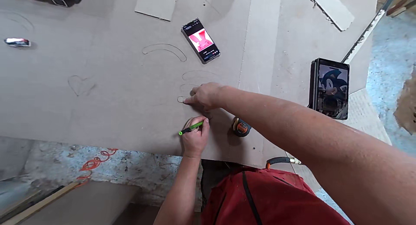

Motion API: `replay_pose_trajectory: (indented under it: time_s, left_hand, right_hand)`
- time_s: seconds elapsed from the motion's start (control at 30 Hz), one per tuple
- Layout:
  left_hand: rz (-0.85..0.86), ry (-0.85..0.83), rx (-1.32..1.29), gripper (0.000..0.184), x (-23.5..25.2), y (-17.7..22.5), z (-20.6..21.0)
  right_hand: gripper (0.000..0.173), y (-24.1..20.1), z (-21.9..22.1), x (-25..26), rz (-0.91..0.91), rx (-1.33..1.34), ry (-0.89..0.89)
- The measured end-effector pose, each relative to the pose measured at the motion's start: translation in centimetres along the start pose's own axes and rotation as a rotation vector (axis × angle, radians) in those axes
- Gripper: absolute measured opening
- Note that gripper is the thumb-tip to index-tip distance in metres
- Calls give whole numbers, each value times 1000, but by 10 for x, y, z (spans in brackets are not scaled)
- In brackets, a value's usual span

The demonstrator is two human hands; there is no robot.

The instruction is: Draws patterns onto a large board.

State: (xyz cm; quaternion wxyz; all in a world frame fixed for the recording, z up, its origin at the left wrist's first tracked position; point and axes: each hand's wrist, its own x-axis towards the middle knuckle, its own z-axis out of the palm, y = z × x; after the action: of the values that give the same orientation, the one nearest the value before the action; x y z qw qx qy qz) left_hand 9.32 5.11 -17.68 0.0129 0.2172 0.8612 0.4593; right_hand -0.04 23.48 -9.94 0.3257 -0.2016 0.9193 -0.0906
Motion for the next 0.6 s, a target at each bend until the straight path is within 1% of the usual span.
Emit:
replay_pose_trajectory:
  time_s: [0.17,0.3,0.5,0.53,0.57,0.6]
  left_hand:
    - [89,-16,3,18,1,2,1]
    - [173,14,42,20,1,2,5]
    - [178,11,67,23,2,1,9]
    - [153,8,65,24,1,-1,7]
    - [103,2,37,23,0,-1,2]
    - [27,-6,-42,23,0,0,-4]
  right_hand:
    - [78,0,-2,0,3,-5,-11]
    - [79,0,-4,-2,12,13,-14]
    - [80,2,-3,-3,21,11,-9]
    - [77,-1,-2,-2,18,20,-5]
    - [69,-6,-1,-1,18,45,9]
    - [53,-10,-1,-3,32,79,48]
